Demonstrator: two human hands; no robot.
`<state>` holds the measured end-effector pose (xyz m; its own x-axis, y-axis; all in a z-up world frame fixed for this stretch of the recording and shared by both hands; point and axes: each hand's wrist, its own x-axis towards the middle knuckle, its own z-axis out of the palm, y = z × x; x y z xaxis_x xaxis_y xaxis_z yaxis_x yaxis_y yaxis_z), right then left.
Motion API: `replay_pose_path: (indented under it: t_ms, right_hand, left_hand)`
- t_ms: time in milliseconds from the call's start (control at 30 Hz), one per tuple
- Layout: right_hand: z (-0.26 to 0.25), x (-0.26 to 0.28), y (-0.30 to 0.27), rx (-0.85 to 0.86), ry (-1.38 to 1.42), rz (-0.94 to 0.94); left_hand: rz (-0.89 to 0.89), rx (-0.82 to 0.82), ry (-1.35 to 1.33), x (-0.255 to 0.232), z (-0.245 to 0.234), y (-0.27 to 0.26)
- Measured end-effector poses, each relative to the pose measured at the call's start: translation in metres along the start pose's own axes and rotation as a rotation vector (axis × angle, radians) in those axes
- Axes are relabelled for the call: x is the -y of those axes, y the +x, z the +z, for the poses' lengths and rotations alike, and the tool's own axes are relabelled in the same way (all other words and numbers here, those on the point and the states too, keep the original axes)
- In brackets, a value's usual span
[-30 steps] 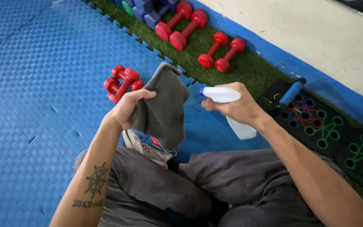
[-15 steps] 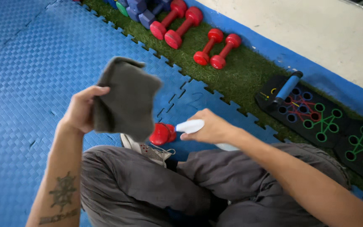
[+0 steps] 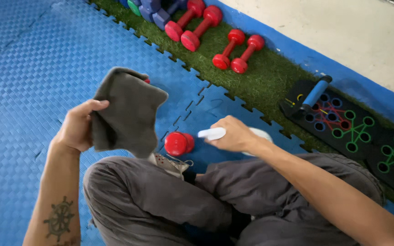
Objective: The person cleans red dumbbells using a cloth and a spray bottle. They spray the cloth, wipe down several dumbbells individually, and then stack them neatly on a blue mat.
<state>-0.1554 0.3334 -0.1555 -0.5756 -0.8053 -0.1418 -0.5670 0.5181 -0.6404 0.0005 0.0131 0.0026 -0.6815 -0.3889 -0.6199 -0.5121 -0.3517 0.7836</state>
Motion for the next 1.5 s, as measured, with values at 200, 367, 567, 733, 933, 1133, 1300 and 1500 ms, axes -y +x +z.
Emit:
replay_pose_path:
  t_ms: [200, 367, 567, 733, 933, 1133, 1300, 1500]
  right_hand:
    - [-0.036, -0.035, 0.021, -0.6, 0.446, -0.019]
    - [-0.068, -0.086, 0.044, -0.899, 0.53, -0.02]
    - [-0.065, -0.13, 0.046, -0.772, 0.465, 0.253]
    - [-0.07, -0.146, 0.045, -0.745, 0.422, 0.469]
    - [-0.089, -0.108, -0.005, -1.07, -0.13, 0.434]
    - [-0.099, 0.055, -0.021, -0.155, 0.746, -0.41]
    - [-0.071, 0.056, -0.001, -0.128, 1.309, -0.118]
    - [-0.103, 0.04, -0.009, -0.129, 1.267, -0.114]
  left_hand:
    - [0.112, 0.05, -0.107, 0.013, -0.006, 0.002]
    - [0.135, 0.067, -0.084, 0.016, -0.008, 0.013]
    - [0.129, 0.117, -0.038, 0.023, -0.012, 0.029]
    - [0.052, 0.132, 0.004, 0.028, 0.012, 0.025]
    - [0.075, 0.241, 0.11, 0.006, 0.041, 0.0]
    - [-0.039, 0.482, 0.034, -0.008, 0.06, 0.003]
    - [0.058, 0.348, 0.091, -0.006, 0.065, 0.0]
    - [0.062, 0.29, 0.076, 0.011, 0.059, 0.016]
